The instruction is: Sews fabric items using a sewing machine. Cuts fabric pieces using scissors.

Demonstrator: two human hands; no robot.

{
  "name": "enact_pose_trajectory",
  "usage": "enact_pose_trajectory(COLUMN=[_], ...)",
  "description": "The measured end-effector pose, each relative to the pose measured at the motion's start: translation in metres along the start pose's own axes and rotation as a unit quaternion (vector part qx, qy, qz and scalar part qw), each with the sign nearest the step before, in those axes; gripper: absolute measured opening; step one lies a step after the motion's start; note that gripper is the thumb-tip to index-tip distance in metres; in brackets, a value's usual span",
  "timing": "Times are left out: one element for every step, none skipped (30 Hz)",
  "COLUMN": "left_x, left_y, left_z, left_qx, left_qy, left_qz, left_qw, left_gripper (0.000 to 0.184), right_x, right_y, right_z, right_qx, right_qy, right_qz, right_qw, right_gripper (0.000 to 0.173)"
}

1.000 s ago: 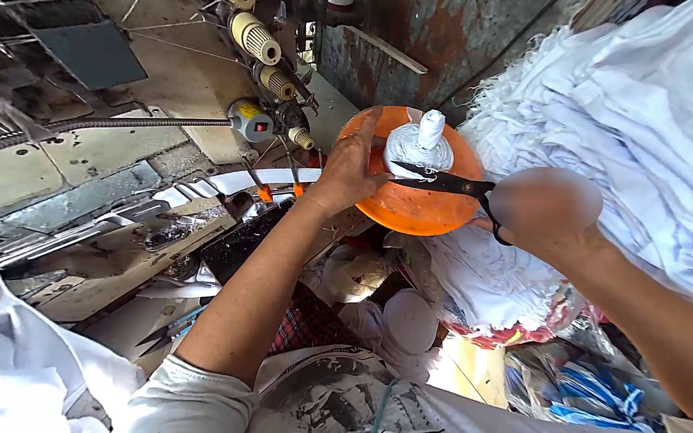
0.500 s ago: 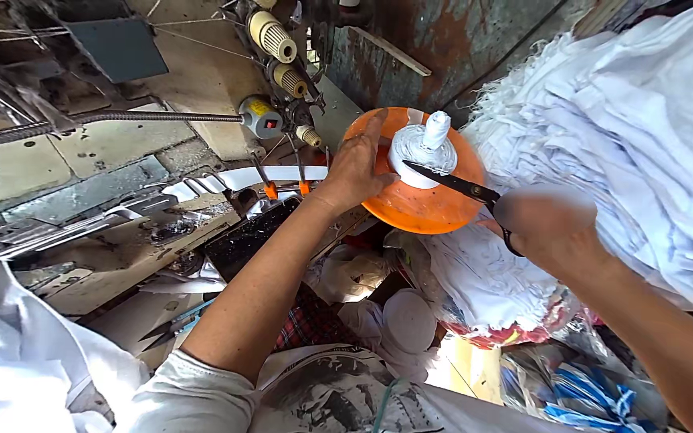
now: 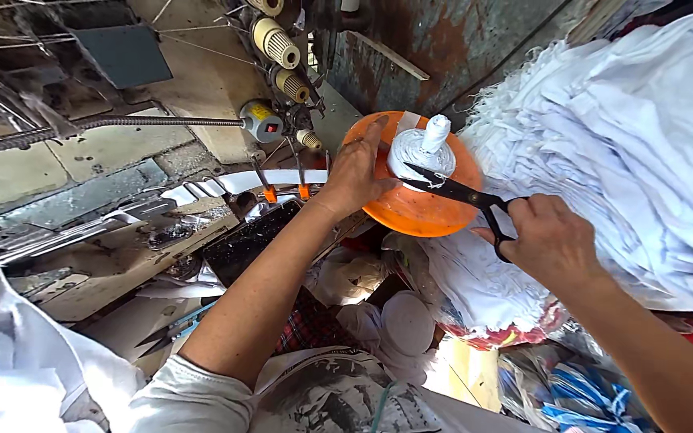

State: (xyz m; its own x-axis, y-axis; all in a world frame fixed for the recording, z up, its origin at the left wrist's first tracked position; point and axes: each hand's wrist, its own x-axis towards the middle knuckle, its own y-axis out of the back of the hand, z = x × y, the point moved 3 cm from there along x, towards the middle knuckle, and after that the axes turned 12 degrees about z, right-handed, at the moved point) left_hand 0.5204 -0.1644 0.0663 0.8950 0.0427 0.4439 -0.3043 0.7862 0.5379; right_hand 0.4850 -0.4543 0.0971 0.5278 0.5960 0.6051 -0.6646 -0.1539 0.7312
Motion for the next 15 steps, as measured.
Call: enact_pose_trajectory(left_x=[0.000, 0.000, 0.000, 0.000, 0.000, 0.000, 0.001, 0.001, 0.001, 0.001, 0.001, 0.001, 0.000, 0.000, 0.000], left_y=[0.000, 0.000, 0.000, 0.000, 0.000, 0.000, 0.000, -0.001, -0.001, -0.001, -0.001, -0.001, -0.001, -0.001, -0.001], left_z=[0.000, 0.001, 0.001, 0.000, -0.001, -0.001, -0.001, 0.000, 0.000, 0.000, 0.000, 0.001, 0.001, 0.001, 0.001], left_qx=[-0.001, -0.001, -0.003, -0.005, -0.007, -0.008, -0.007, -0.005, -0.003, -0.001, -0.002, -0.002, -0.002, 0.000, 0.002], left_qy=[0.002, 0.001, -0.001, -0.002, -0.004, -0.006, -0.006, -0.003, 0.001, 0.003, 0.005, 0.006, 0.008, 0.010, 0.011], left_qz=[0.001, 0.003, 0.005, 0.006, 0.006, 0.007, 0.008, 0.007, 0.006, 0.006, 0.007, 0.007, 0.006, 0.006, 0.005], left_qw=[1.000, 1.000, 1.000, 1.000, 1.000, 1.000, 1.000, 1.000, 1.000, 1.000, 1.000, 1.000, 1.000, 1.000, 1.000], left_gripper=[0.096, 0.096, 0.095, 0.095, 0.095, 0.094, 0.094, 0.095, 0.096, 0.096, 0.097, 0.097, 0.097, 0.097, 0.096], right_x=[0.002, 0.003, 0.005, 0.007, 0.008, 0.009, 0.010, 0.009, 0.009, 0.009, 0.008, 0.008, 0.007, 0.008, 0.008], right_y=[-0.001, -0.002, -0.003, -0.003, -0.003, -0.003, -0.002, -0.002, -0.002, -0.001, 0.000, 0.000, -0.001, -0.001, -0.001], right_z=[-0.003, -0.006, -0.009, -0.011, -0.012, -0.013, -0.014, -0.014, -0.014, -0.014, -0.014, -0.014, -0.013, -0.013, -0.012], right_qx=[-0.004, -0.007, -0.008, -0.009, -0.009, -0.011, -0.013, -0.015, -0.016, -0.015, -0.009, -0.001, 0.005, 0.008, 0.007], right_qy=[0.004, 0.006, 0.004, 0.002, 0.000, 0.000, 0.003, 0.005, 0.008, 0.012, 0.013, 0.013, 0.012, 0.012, 0.014], right_qz=[0.000, 0.000, -0.005, -0.013, -0.021, -0.027, -0.030, -0.031, -0.029, -0.027, -0.027, -0.025, -0.025, -0.024, -0.024], right_qw=[1.000, 1.000, 1.000, 1.000, 1.000, 1.000, 0.999, 0.999, 0.999, 0.999, 1.000, 1.000, 1.000, 1.000, 1.000], right_gripper=[0.058, 0.057, 0.054, 0.052, 0.050, 0.048, 0.047, 0.047, 0.046, 0.045, 0.043, 0.040, 0.038, 0.036, 0.033])
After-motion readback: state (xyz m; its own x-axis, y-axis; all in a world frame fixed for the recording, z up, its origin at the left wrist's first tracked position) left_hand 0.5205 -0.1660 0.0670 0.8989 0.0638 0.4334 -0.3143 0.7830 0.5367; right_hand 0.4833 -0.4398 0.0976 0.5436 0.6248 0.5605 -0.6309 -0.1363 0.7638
